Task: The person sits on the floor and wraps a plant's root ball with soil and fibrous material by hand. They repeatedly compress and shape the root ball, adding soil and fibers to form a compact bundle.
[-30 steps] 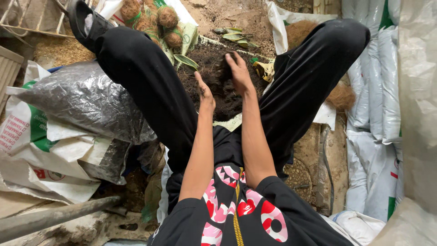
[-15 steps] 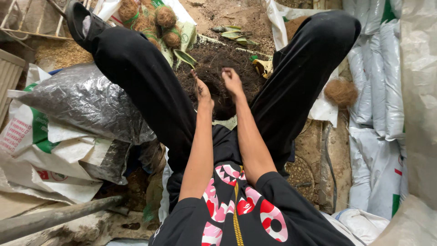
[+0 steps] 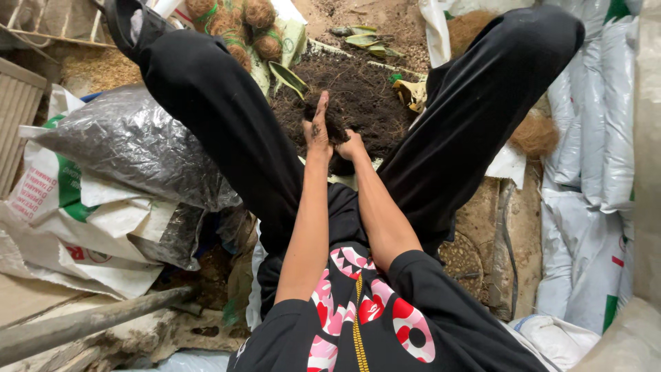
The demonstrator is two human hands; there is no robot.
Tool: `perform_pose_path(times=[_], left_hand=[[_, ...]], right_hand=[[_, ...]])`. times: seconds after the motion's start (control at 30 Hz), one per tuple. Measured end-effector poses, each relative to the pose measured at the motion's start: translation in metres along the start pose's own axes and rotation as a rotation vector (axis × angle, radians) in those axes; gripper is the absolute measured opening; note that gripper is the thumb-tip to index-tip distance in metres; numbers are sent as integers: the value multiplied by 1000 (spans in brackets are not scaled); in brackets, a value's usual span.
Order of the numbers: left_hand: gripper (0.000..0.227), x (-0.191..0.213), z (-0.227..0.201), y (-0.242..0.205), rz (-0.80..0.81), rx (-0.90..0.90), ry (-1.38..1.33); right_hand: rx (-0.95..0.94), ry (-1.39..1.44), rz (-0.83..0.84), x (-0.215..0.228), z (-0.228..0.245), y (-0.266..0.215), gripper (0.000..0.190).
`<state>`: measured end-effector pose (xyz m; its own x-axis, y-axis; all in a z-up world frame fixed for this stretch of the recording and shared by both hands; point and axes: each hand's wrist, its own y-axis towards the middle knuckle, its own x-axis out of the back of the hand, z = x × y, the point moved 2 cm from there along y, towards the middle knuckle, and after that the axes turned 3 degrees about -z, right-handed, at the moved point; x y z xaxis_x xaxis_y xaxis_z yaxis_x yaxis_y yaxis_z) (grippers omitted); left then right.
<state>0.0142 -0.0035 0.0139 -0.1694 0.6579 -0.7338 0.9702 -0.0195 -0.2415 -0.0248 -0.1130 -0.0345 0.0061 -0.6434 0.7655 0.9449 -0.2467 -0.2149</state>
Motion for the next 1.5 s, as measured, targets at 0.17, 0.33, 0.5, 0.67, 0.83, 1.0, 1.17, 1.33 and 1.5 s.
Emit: perform_pose_path(times=[0.17,0.33,0.5,0.67,0.83,1.0,1.17,1.33,1.5], left_hand=[[53,0,3,-2,-1,-49,118],[96,3,8,2,-228,54,475],[89,-3,-1,-1,-175,135,355],[74,-8,-7,-6,-39,179,147],[65,5,9,12,-9,113,144],[54,15,20,23,180,-113,153],[43,-4,-7,5,41,-207,548],[41,-42,-31,-32,56,-448,981],[47,-71,-38,-56,188,-831,1157]], right_hand=[[-151,445,-271,37,5,3,35],[-102,991,-251,87,41,4,34],[169,970,-17,114,73,-17,30],[391,363,-143,80,90,-39,45],[401,73,-355,42,86,-43,56],[580,398,-371,49,90,-50,54],[314,877,-215,64,107,-65,72],[126,1482,-86,71,100,-53,75],[126,1577,-55,72,79,-39,76]])
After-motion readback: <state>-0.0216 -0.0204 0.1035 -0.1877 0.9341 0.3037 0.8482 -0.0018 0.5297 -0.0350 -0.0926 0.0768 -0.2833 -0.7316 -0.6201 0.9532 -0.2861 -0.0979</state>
